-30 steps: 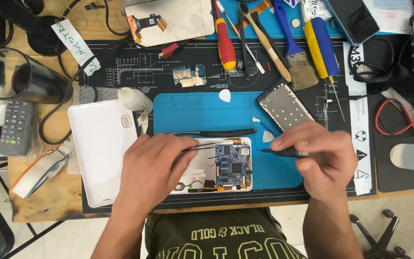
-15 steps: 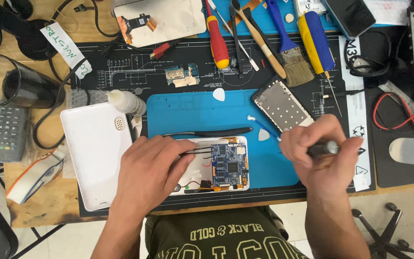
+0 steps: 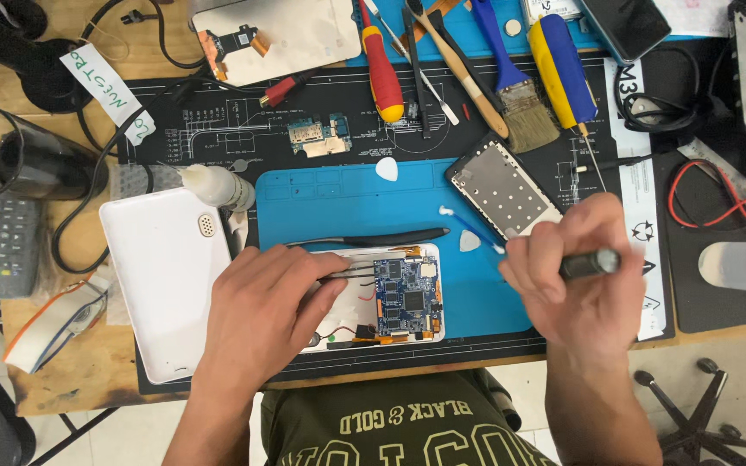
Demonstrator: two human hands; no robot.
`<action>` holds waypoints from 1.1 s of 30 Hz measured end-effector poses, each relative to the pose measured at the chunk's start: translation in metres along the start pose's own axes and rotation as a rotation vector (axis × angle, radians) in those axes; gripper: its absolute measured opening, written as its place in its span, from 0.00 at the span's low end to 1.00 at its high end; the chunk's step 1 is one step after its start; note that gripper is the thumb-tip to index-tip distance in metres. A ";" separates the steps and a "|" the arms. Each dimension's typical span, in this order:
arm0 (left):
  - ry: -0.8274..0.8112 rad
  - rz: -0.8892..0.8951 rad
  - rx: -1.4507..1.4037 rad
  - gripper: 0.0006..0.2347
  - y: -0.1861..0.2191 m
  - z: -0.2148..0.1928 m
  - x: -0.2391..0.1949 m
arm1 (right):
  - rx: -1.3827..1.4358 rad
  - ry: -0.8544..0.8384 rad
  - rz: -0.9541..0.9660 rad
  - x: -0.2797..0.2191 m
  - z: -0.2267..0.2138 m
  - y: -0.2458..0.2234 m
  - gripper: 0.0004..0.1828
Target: The person uses tweezers and a screwdriver to manipulate components on a disassembled white smartphone motherboard. They adjust ribbon cables and small parts on the circuit board while the phone remains open on a blue mat.
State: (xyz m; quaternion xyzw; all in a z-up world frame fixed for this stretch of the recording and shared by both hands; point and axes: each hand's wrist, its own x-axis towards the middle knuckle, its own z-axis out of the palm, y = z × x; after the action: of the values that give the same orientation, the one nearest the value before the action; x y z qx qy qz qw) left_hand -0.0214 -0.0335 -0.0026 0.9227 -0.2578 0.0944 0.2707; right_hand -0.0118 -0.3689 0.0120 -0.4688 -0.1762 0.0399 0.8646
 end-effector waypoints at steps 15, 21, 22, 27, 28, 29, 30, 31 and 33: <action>-0.023 0.020 -0.004 0.05 0.000 0.000 0.001 | -0.087 0.072 -0.019 -0.003 -0.004 0.007 0.25; -0.013 0.023 -0.011 0.05 0.001 0.001 0.001 | -0.156 -0.034 -0.125 -0.012 -0.016 0.010 0.42; -0.013 0.027 -0.012 0.05 0.001 0.001 0.002 | -0.158 -0.031 -0.128 -0.011 -0.013 0.008 0.42; -0.007 0.027 -0.017 0.06 0.002 0.000 0.001 | -0.153 0.069 -0.059 -0.003 -0.006 0.004 0.29; -0.004 0.031 -0.017 0.06 0.002 0.001 0.001 | -0.156 0.068 -0.063 -0.003 -0.005 0.005 0.29; -0.001 0.034 -0.015 0.05 0.002 0.001 0.001 | -0.210 0.059 -0.114 -0.004 -0.005 0.007 0.16; 0.001 0.036 -0.012 0.05 0.001 0.001 -0.001 | -0.261 0.051 -0.162 -0.005 -0.004 0.009 0.30; 0.002 0.036 -0.012 0.05 0.001 0.001 0.000 | -0.262 0.050 -0.164 -0.009 -0.007 0.011 0.30; -0.004 0.030 -0.005 0.05 0.001 0.001 -0.001 | -0.303 0.024 -0.151 -0.019 -0.013 0.016 0.47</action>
State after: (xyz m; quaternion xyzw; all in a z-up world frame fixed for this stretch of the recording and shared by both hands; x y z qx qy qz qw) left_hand -0.0226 -0.0345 -0.0029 0.9182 -0.2726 0.0958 0.2710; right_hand -0.0235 -0.3746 -0.0122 -0.5799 -0.2045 -0.0579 0.7865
